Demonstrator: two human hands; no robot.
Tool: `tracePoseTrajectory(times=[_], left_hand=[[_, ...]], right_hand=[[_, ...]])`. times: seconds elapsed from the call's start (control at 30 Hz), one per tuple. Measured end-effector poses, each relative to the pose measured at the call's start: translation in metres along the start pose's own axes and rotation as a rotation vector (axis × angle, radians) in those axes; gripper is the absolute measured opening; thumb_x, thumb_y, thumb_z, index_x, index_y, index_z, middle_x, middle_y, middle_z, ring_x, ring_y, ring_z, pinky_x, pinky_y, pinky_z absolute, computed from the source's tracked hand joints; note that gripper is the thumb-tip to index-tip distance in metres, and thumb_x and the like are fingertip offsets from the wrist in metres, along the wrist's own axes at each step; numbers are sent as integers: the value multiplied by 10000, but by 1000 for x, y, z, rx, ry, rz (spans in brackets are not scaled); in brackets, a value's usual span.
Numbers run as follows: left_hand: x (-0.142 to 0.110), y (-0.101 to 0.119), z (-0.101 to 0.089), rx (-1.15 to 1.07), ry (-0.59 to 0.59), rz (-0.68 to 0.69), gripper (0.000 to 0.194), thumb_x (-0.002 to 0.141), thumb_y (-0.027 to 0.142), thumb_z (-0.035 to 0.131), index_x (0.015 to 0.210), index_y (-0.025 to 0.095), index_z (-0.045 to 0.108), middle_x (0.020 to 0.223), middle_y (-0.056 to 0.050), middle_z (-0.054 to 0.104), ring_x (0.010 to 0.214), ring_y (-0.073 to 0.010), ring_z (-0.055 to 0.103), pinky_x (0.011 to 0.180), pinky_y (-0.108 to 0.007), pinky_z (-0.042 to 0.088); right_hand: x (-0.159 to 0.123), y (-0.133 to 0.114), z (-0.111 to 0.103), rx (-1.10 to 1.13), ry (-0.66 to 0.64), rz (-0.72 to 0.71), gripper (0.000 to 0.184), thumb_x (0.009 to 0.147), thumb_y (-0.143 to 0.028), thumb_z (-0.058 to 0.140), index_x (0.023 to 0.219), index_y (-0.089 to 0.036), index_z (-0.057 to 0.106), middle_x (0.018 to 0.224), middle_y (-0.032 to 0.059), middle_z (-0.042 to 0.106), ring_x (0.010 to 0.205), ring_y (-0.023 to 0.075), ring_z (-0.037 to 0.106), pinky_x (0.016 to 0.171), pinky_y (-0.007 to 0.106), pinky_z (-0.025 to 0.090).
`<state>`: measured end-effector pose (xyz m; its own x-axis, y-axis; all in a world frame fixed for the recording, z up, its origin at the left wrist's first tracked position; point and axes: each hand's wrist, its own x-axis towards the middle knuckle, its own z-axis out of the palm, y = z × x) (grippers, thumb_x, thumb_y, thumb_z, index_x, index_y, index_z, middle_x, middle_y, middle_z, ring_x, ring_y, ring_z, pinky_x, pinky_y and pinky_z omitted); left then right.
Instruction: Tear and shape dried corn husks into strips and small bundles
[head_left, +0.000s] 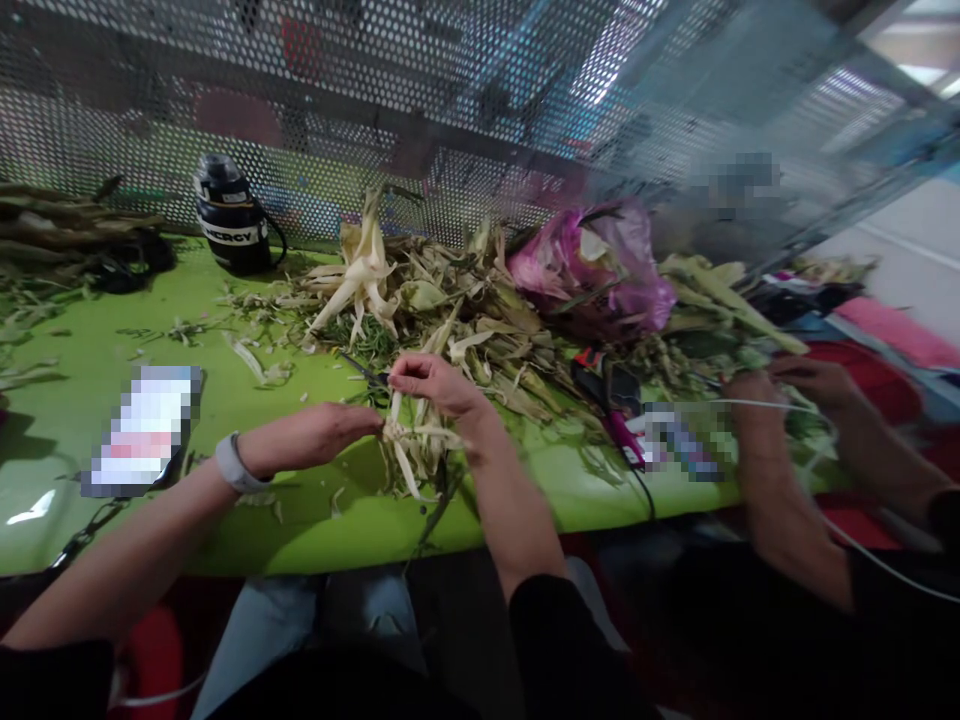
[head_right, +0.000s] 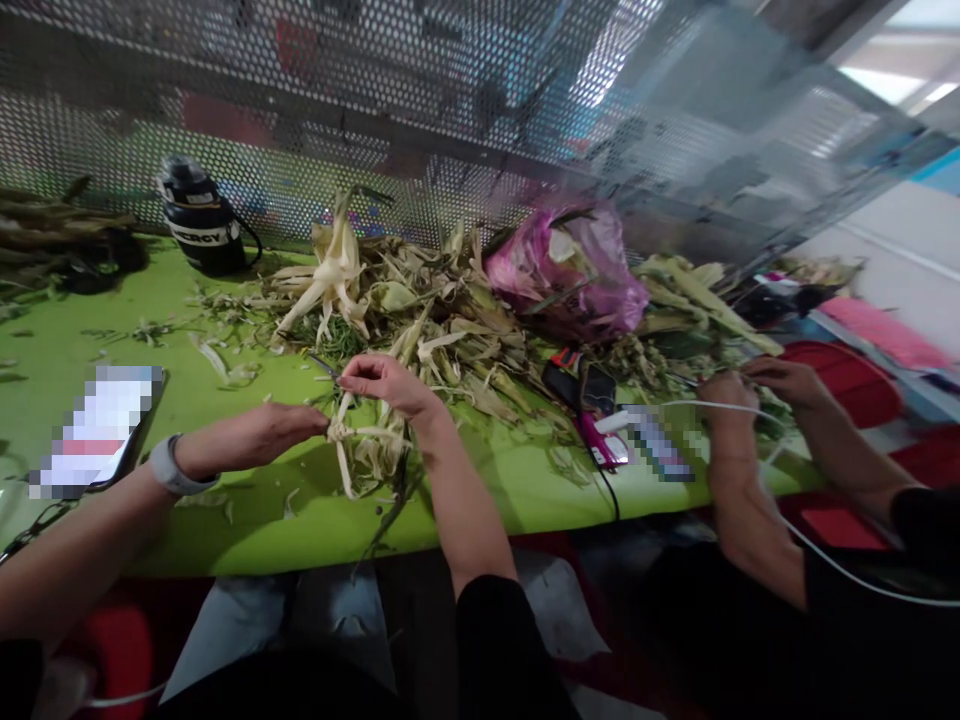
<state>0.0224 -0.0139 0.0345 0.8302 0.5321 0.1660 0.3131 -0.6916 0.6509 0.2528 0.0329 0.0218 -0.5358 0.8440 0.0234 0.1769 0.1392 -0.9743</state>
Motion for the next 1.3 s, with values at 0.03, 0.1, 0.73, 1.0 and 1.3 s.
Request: tracePoseTrajectory(times=[0.03, 0.1, 0.73, 1.0, 1.3], left_hand=[[-1, 2, -1, -25, 17, 19, 278, 971, 272, 387, 1085, 188, 627, 1020, -99, 702, 876, -184, 653, 775, -280, 483], [-2, 2, -5, -45, 66, 24, 280, 971, 291, 391, 1099, 182, 615, 1016, -98, 698, 880, -182, 648, 779, -282, 482], [7, -49, -1, 453, 440, -478, 238, 951, 190, 316, 970, 146, 549, 804, -88, 632, 590, -168, 530, 571, -283, 363], [5, -50, 2, 627, 234, -517, 253, 922, 114, 319, 1053, 101, 535, 829, -125, 650, 653, -212, 604, 592, -308, 406], [3, -17, 0, 500, -48, -186, 379, 898, 68, 351, 1196, 176, 558, 991, -97, 675, 804, -195, 643, 714, -288, 460]], right_hand=[[3, 5, 3, 82, -49, 42, 334, 733, -470, 718, 742, -165, 584, 625, -54, 481, 548, 72, 385, 524, 210, 306], [8, 13, 11, 230, -140, 139, 336, 703, -453, 737, 755, -168, 566, 610, -62, 480, 511, 63, 369, 486, 201, 290], [3, 1, 78, -440, 193, -89, 240, 927, -355, 444, 765, -194, 518, 624, -26, 503, 570, 115, 443, 567, 238, 320], [-2, -7, 89, -972, 253, -118, 210, 954, -237, 393, 870, -176, 576, 842, 73, 658, 686, 157, 546, 629, 266, 350], [-24, -35, 27, -839, 246, -288, 242, 974, -294, 427, 825, -176, 577, 806, 42, 585, 739, 143, 502, 696, 269, 368]])
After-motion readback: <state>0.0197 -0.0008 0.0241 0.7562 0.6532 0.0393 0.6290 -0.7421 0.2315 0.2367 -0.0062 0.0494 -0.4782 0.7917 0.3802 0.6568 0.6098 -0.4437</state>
